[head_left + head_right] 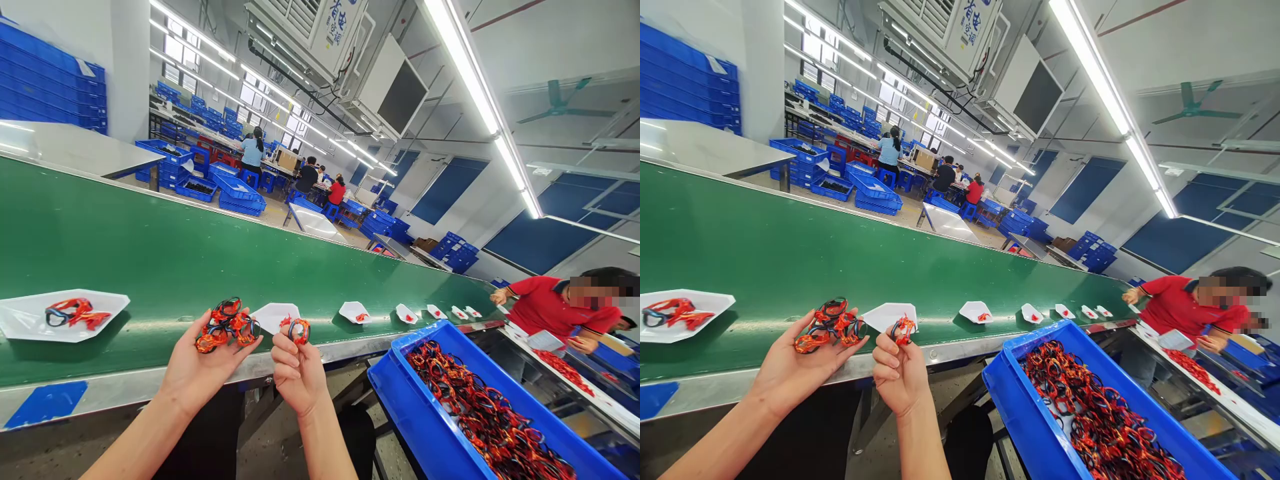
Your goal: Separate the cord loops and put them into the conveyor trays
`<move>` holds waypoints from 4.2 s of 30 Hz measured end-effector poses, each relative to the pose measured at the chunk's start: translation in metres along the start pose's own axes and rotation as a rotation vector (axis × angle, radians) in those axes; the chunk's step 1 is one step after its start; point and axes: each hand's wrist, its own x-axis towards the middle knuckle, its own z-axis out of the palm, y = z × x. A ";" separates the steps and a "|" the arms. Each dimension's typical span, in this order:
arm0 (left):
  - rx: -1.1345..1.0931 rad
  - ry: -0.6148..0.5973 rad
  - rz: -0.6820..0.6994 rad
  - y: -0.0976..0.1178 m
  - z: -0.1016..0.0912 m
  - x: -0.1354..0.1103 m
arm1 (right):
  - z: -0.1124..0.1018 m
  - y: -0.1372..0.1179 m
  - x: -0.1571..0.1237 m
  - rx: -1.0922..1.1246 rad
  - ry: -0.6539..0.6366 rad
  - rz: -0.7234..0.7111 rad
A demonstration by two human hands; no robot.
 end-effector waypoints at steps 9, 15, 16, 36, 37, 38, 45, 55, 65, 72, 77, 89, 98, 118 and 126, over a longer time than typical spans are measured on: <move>-0.018 0.022 -0.017 0.000 0.004 -0.005 | 0.006 0.000 0.016 -0.845 0.225 -0.191; -0.030 0.022 -0.015 0.002 0.003 -0.005 | 0.007 -0.014 0.043 -1.440 0.431 -0.392; -0.027 0.023 -0.013 0.002 0.002 -0.005 | 0.007 -0.016 0.043 -1.508 0.465 -0.416; 0.189 0.008 -0.221 -0.032 0.001 -0.015 | 0.039 -0.014 0.018 -1.591 0.356 -0.503; 0.190 0.005 -0.222 -0.033 0.001 -0.015 | 0.037 -0.013 0.017 -1.531 0.372 -0.485; 0.190 0.005 -0.223 -0.034 0.001 -0.015 | 0.035 -0.013 0.016 -1.483 0.380 -0.469; 0.195 -0.016 -0.244 -0.038 0.002 -0.017 | 0.027 -0.013 0.011 -1.389 0.414 -0.470; 0.204 0.024 -0.332 -0.044 -0.001 -0.010 | 0.027 -0.019 0.001 -1.368 0.544 -0.545; 0.191 0.034 -0.291 -0.042 -0.005 -0.006 | 0.001 -0.017 -0.002 -0.181 0.605 -0.294; 0.206 0.026 -0.273 -0.042 -0.008 -0.007 | -0.009 -0.011 -0.009 -0.160 0.630 -0.298; 0.222 0.040 -0.285 -0.042 -0.008 -0.006 | -0.014 -0.010 -0.012 -0.298 0.650 -0.363; 0.239 0.054 -0.276 -0.044 -0.006 -0.009 | -0.023 -0.009 -0.020 -0.640 0.719 -0.455; 0.249 0.034 -0.257 -0.038 -0.009 -0.009 | 0.003 -0.022 0.007 -1.387 0.540 -0.651; 0.335 0.025 -0.277 -0.044 -0.001 -0.023 | 0.012 -0.015 -0.019 -0.467 0.382 -0.350; 0.338 0.040 -0.253 -0.046 -0.003 -0.020 | -0.009 -0.015 -0.027 -0.175 0.328 -0.368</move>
